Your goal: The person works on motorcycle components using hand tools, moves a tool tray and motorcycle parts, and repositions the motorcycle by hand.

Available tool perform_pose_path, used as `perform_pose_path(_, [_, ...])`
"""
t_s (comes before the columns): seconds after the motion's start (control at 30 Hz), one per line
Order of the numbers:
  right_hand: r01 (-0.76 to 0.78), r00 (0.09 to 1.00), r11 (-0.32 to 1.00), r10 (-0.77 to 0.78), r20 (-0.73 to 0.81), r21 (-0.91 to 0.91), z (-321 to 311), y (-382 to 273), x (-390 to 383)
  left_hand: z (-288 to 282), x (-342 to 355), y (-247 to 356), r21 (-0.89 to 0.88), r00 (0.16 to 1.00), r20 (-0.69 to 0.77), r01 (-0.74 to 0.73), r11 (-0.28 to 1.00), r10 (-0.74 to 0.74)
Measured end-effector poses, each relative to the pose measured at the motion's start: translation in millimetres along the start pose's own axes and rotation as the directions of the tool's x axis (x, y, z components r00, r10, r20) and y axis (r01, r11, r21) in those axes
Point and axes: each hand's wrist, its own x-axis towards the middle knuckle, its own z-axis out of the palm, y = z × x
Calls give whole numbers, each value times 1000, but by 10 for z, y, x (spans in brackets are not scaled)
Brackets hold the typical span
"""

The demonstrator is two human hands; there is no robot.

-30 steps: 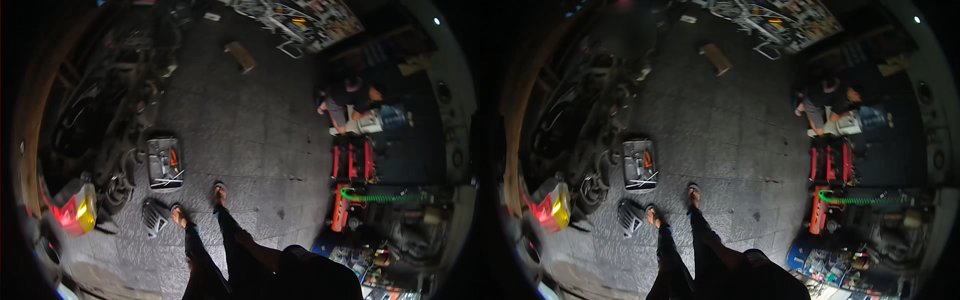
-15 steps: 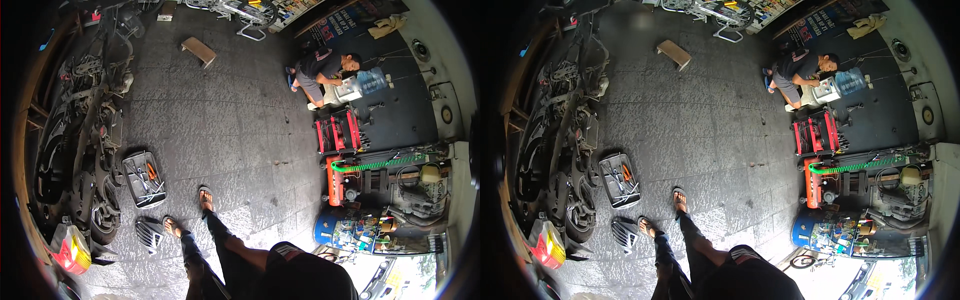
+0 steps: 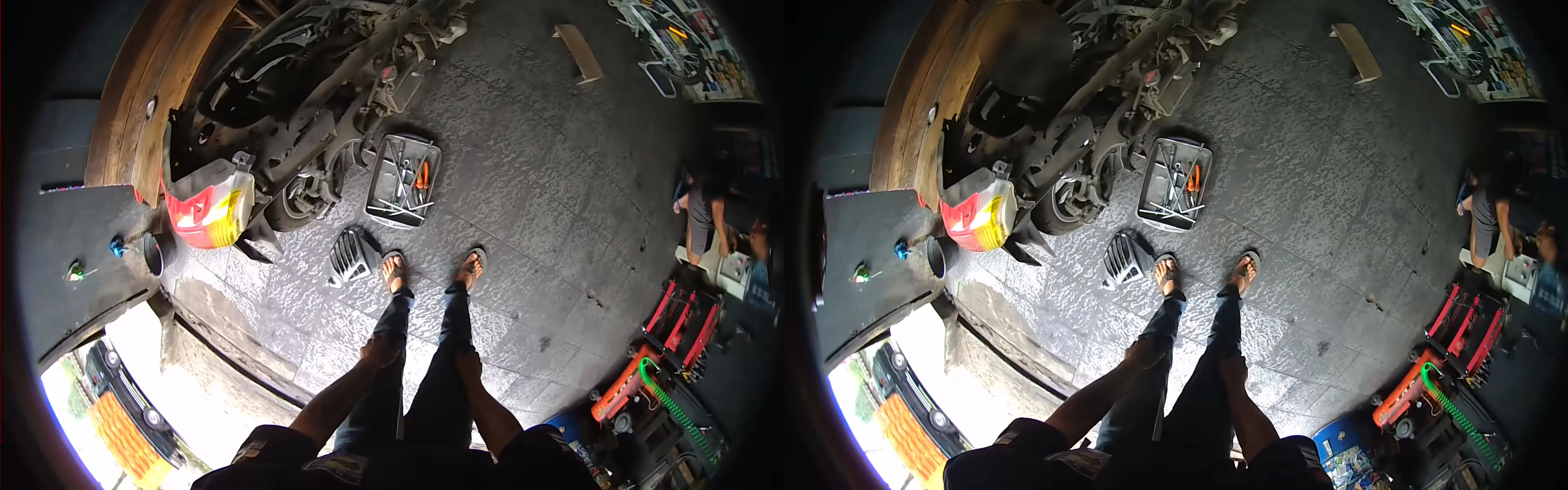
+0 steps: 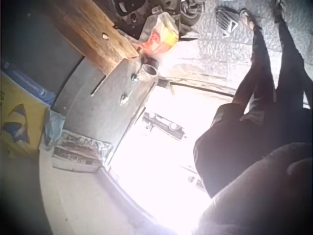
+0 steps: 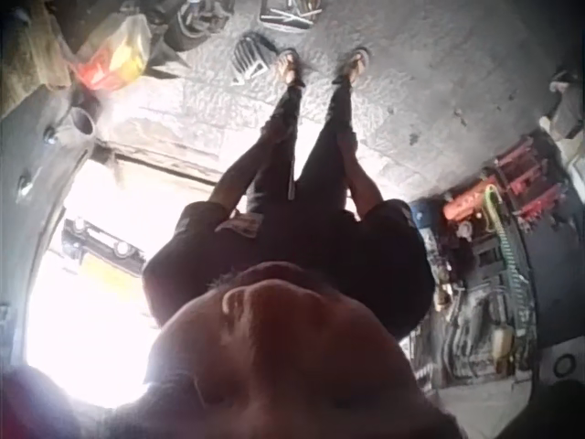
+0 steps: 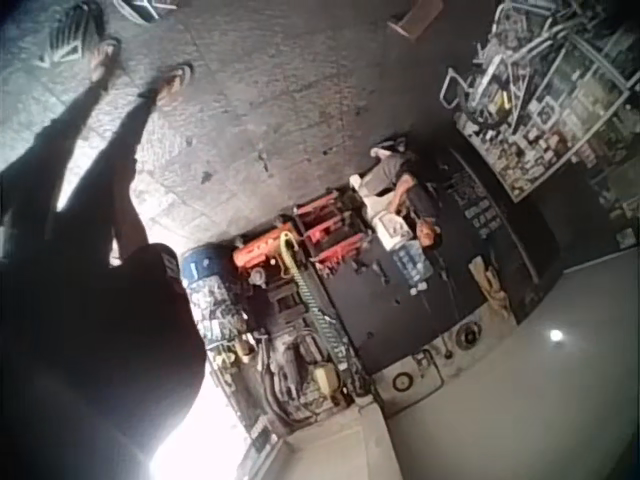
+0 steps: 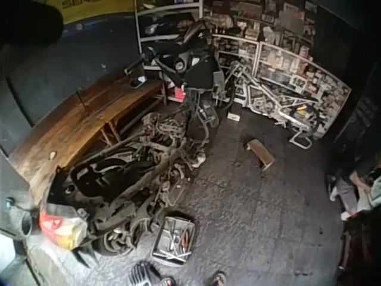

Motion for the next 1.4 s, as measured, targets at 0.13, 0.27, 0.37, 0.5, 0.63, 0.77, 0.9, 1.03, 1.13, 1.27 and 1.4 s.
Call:
perform_pose_path(0.13, [206, 764, 887, -410, -499, -414, 329, 307, 155, 21, 333, 24, 241, 992, -77, -80, 967, 101])
perform_pose_path(0.27, [370, 617, 904, -413, -670, -216, 1, -267, -1, -300, 946, 123, -72, 904, -408, -174, 982, 130])
perform_pose_path(0.37, [513, 852, 736, -372, -369, 441, 15, -283, 434, -606, 1637, 569, -108, 856, -484, -264, 958, 181])
perform_pose_path(0.5, [158, 917, 537, -391, 79, 829, 241, -702, 603, -1084, 2687, 671, -161, 798, -586, -282, 946, 139])
perform_pose_path(0.63, [105, 868, 538, -460, 187, 836, 40, -932, 920, -1275, 3520, 1181, -273, 779, -627, -225, 935, 5])
perform_pose_path(0.77, [69, 865, 490, -463, 192, 869, -457, -1179, 1047, -1333, 4144, 1383, -279, 807, -591, -185, 942, -16])
perform_pose_path(0.9, [-15, 907, 428, -374, 193, 904, -701, -1183, 1148, -1262, 4586, 1543, -224, 682, -729, -155, 962, -60])
perform_pose_path(1.03, [-87, 916, 398, -328, 231, 913, -810, -1161, 1188, -1394, 4804, 1785, -390, 734, -639, -52, 919, -230])
perform_pose_path(1.13, [-114, 898, 410, -346, 270, 905, -754, -1118, 1183, -1346, 4906, 1685, -300, 694, -696, -47, 953, -185])
perform_pose_path(1.27, [-105, 894, 445, -349, 280, 889, -756, -1104, 1236, -1144, 4828, 1680, -462, 596, -750, -163, 872, -286])
perform_pose_path(1.4, [-122, 894, 403, -353, 277, 907, -686, -1079, 1244, -1049, 4589, 1442, -302, 473, -874, -350, 887, -111])
